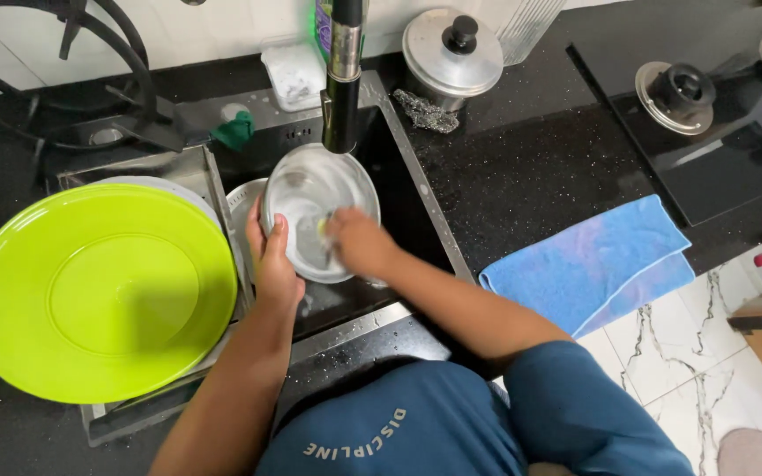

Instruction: Wash several plates and a small metal bowl in the kitchen sink.

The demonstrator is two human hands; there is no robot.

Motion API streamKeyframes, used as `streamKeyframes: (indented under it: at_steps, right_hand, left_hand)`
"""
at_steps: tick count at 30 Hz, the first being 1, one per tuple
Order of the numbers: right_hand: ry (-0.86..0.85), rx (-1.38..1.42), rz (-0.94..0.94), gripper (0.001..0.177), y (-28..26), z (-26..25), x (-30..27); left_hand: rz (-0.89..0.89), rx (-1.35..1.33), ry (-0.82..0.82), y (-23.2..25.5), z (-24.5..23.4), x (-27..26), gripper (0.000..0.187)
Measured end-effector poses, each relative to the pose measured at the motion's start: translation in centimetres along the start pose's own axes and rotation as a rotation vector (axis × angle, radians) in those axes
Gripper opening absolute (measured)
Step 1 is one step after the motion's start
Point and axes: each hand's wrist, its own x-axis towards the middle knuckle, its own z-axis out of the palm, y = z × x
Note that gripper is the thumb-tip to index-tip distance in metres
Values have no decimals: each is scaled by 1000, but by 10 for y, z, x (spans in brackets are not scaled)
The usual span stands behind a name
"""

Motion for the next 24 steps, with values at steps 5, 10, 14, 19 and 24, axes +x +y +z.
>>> streamKeyframes:
  at_steps: [5,10,14,19,24]
  right_hand:
    - [114,546,-171,30,-45,19,-2]
    - [75,610,-235,43,-40,3,-17]
    - [-133,237,-55,59,-21,-16,-21]
    - [-53,445,-109,58,-37,9,-21]
    - [-119,827,-123,60,-34,5,-20]
  left_hand:
    - [51,98,38,8,2,-2,56]
    - [127,256,29,13,5,-5,55]
    - [180,164,45,7,2,-3,54]
    - [276,205,-15,20,13,-10,54]
    - [180,262,50,23,12,-11,56]
